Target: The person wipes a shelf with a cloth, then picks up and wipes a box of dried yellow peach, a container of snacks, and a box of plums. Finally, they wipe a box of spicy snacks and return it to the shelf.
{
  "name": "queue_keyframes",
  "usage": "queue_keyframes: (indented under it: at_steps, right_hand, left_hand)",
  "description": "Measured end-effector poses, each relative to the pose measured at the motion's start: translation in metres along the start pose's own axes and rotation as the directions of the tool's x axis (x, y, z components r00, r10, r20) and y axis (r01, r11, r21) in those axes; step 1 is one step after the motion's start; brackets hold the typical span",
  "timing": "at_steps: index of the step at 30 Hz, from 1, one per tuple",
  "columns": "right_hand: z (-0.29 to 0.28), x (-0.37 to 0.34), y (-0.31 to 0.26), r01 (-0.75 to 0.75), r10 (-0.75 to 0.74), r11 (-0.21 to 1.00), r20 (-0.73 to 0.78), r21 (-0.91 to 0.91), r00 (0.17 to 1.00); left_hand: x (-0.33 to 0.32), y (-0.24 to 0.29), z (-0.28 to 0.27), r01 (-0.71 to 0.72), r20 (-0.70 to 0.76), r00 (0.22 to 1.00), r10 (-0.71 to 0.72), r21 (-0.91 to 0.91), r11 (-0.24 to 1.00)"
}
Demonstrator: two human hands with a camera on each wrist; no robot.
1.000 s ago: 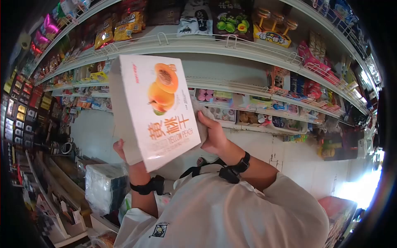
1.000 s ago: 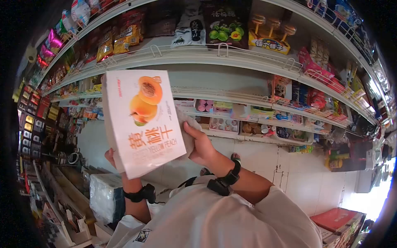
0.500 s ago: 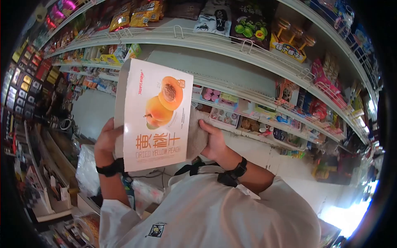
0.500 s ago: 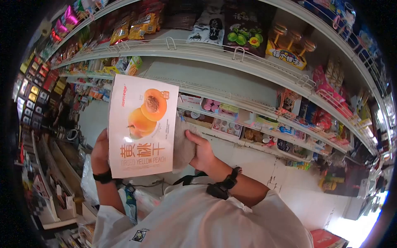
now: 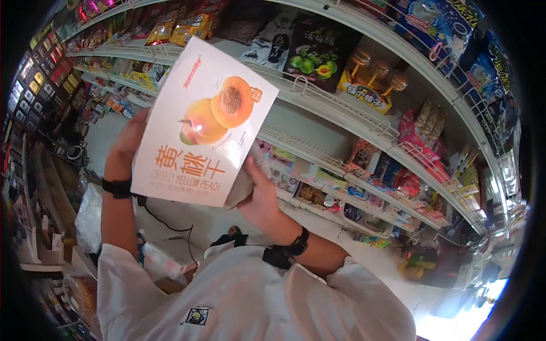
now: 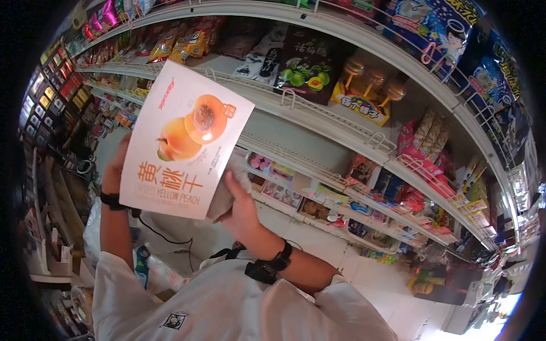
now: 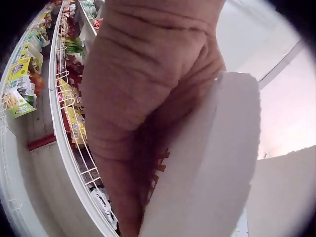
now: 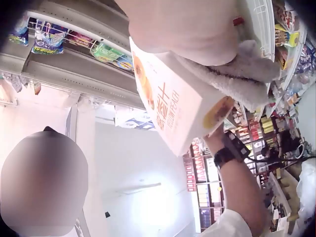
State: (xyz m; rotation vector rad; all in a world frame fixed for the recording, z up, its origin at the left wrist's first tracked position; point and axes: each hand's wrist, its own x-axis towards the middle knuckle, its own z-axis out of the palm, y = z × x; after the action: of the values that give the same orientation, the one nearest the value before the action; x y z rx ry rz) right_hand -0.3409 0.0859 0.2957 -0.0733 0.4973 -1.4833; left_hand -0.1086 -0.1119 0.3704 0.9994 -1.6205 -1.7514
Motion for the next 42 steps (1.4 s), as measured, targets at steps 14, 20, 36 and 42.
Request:
queue_keyframes:
  at_steps: [14,20,36,42]
  right_hand:
    - [-0.06,-0.06,-0.083,-0.187,0.187,0.982,0.031,0.005,0.982]
    - [-0.051,-0.092,-0.156,0.141,-0.147,0.988,0.094,0.065,0.985]
    - [-0.063,-0.125,-0.225,0.301,-0.18,0.71,0.249,-0.637,0.951]
    - [-0.025,-0.108,-0.227,0.27,-0.139,0.673,0.24,-0.689,0.961]
  left_hand:
    - [0.014,0.037,0.104,0.08,0.037,0.996,-0.084,0.098,0.992]
    - [-0.001,0.028,0.145,0.086,0.164,0.984,-0.068,-0.1,0.991]
    - [-0.053,0.005,0.177,0.186,-0.016,0.982,-0.186,0.19,0.964]
    - [-0.045,-0.002,0.199,0.222,0.113,0.955,-0.274,0.337,0.915]
